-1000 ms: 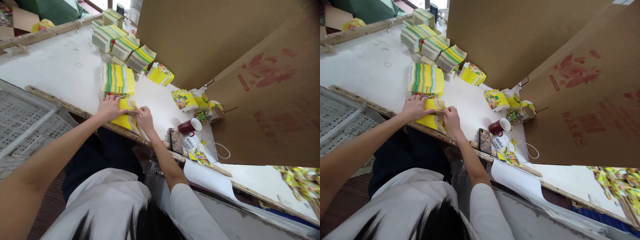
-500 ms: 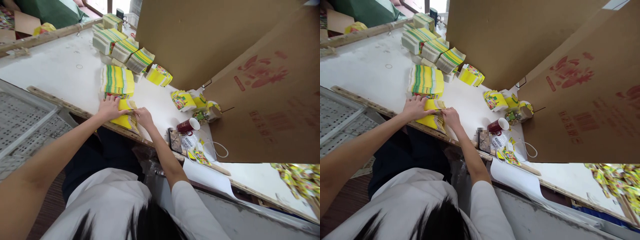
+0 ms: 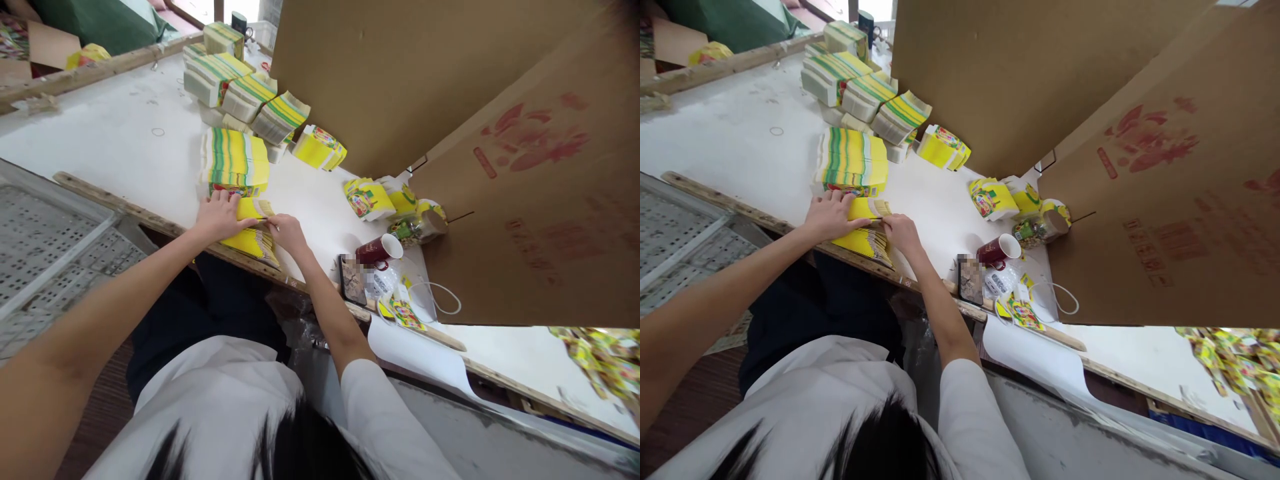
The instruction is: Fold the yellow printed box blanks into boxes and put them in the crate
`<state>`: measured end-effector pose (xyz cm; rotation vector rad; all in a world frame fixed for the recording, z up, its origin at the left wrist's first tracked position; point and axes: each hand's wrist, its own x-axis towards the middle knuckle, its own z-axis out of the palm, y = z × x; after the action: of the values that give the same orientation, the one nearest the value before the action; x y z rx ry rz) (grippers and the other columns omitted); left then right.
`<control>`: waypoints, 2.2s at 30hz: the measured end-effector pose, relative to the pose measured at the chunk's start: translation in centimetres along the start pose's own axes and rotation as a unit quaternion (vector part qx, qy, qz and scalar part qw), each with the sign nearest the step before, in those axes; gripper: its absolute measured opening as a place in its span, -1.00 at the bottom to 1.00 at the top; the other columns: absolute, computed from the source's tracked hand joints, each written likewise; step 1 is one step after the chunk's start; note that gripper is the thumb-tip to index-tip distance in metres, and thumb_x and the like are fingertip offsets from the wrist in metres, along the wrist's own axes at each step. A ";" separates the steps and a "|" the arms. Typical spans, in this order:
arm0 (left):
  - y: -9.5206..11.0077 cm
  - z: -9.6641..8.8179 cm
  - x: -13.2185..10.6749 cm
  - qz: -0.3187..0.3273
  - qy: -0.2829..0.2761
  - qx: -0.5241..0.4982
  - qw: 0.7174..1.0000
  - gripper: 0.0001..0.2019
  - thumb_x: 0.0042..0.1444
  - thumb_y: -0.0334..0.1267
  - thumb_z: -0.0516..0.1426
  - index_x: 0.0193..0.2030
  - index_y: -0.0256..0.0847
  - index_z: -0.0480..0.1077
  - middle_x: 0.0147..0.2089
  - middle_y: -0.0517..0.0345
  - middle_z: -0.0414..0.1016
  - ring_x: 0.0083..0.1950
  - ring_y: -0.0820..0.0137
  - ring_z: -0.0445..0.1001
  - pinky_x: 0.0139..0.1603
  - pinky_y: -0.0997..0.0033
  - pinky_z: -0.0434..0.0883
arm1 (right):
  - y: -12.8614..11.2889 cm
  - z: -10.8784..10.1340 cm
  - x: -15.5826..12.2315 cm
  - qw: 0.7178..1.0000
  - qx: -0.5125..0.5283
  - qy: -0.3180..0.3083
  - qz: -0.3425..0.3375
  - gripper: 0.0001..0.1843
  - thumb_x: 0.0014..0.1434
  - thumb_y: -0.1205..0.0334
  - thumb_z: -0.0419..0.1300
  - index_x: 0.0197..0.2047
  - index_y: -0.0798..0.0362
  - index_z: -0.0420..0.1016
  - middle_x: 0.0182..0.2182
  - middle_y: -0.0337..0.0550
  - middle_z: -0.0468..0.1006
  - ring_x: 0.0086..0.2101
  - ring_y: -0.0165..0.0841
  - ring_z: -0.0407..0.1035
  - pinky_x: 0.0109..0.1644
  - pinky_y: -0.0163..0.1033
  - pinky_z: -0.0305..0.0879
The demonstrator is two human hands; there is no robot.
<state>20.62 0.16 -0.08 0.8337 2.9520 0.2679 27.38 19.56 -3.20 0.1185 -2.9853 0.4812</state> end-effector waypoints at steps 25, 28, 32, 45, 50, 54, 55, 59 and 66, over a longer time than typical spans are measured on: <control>-0.2 0.1 0.3 0.005 -0.007 -0.001 1.000 -0.27 0.29 0.22 -0.15 0.31 -0.38 0.21 0.27 -0.42 0.33 0.34 -0.17 0.25 0.25 -0.10 0.21 | -2.9 3.0 1.4 0.930 0.301 0.017 0.208 -0.71 0.25 0.07 0.23 -0.26 0.12 0.64 -0.32 -0.04 0.71 -0.28 -0.27 0.60 -0.16 -0.21 0.52; -0.1 0.0 0.1 0.003 0.002 -0.010 1.000 -0.26 0.29 0.23 -0.18 0.31 -0.38 0.23 0.28 -0.42 0.33 0.33 -0.16 0.27 0.25 -0.10 0.22 | -2.1 1.7 1.5 0.942 0.263 0.020 0.206 -0.85 0.12 0.20 0.28 -0.32 0.08 0.65 -0.36 -0.09 0.69 -0.27 -0.21 0.57 -0.09 -0.13 0.48; 0.1 -0.3 0.2 -0.013 0.001 -0.015 1.000 -0.27 0.27 0.24 -0.13 0.33 -0.33 0.22 0.31 -0.36 0.31 0.35 -0.14 0.26 0.25 -0.07 0.24 | -0.8 -0.3 1.3 0.962 0.218 0.024 0.163 -0.69 0.07 0.43 0.14 -0.20 0.09 0.67 -0.24 -0.08 0.70 -0.16 -0.20 0.52 0.07 -0.07 0.38; 0.5 -0.2 0.6 -0.045 -0.014 -0.007 0.999 -0.29 0.27 0.25 -0.14 0.31 -0.27 0.26 0.30 -0.35 0.33 0.35 -0.14 0.26 0.27 -0.10 0.21 | 1.2 -3.5 -2.3 0.957 0.258 -0.133 0.011 -0.78 0.14 0.25 0.25 -0.19 0.05 0.70 -0.29 -0.20 0.71 -0.28 -0.33 0.54 -0.14 -0.25 0.45; 0.6 -0.1 0.5 -0.041 -0.010 0.000 0.999 -0.31 0.30 0.23 -0.17 0.29 -0.30 0.26 0.29 -0.35 0.33 0.35 -0.14 0.26 0.27 -0.09 0.22 | 0.9 -1.4 -1.4 0.981 0.178 0.032 0.066 -0.70 0.30 0.33 0.09 -0.01 0.09 0.60 -0.06 0.03 0.58 -0.14 -0.25 0.47 0.01 -0.10 0.40; 0.6 0.0 0.5 -0.041 -0.010 -0.001 0.999 -0.30 0.30 0.24 -0.16 0.29 -0.29 0.26 0.29 -0.34 0.32 0.35 -0.15 0.26 0.27 -0.08 0.21 | 0.5 -0.5 -1.6 0.988 0.122 0.068 0.067 -0.78 0.32 0.30 0.11 -0.19 0.06 0.61 -0.12 0.01 0.49 -0.08 -0.18 0.40 0.04 -0.09 0.36; 0.6 0.0 0.5 -0.040 -0.011 -0.002 0.999 -0.30 0.30 0.24 -0.16 0.29 -0.29 0.25 0.29 -0.34 0.32 0.35 -0.15 0.26 0.27 -0.08 0.20 | 0.5 -0.4 -1.7 0.989 0.110 0.072 0.063 -0.80 0.31 0.31 0.12 -0.19 0.05 0.59 -0.11 0.00 0.48 -0.05 -0.18 0.38 0.06 -0.09 0.35; 0.7 0.0 0.4 -0.041 -0.011 -0.001 0.999 -0.30 0.29 0.24 -0.15 0.30 -0.30 0.25 0.30 -0.35 0.31 0.35 -0.16 0.24 0.27 -0.08 0.19 | 0.5 -0.4 -1.6 0.994 0.077 0.065 0.053 -0.83 0.28 0.37 0.14 -0.13 0.05 0.55 -0.13 -0.05 0.49 -0.05 -0.21 0.39 0.07 -0.14 0.33; 0.6 -0.2 0.3 -0.036 -0.014 0.005 0.999 -0.30 0.31 0.23 -0.19 0.29 -0.31 0.26 0.30 -0.35 0.32 0.35 -0.12 0.25 0.27 -0.05 0.20 | -0.2 -0.3 -0.1 0.994 0.025 0.048 0.090 -0.82 0.28 0.23 0.20 -0.20 0.09 0.63 -0.21 -0.03 0.56 -0.25 -0.25 0.44 -0.16 -0.20 0.32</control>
<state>20.68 0.82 0.27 0.7233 2.9523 0.2340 27.50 19.47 -2.84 -0.1673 -2.9037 0.5645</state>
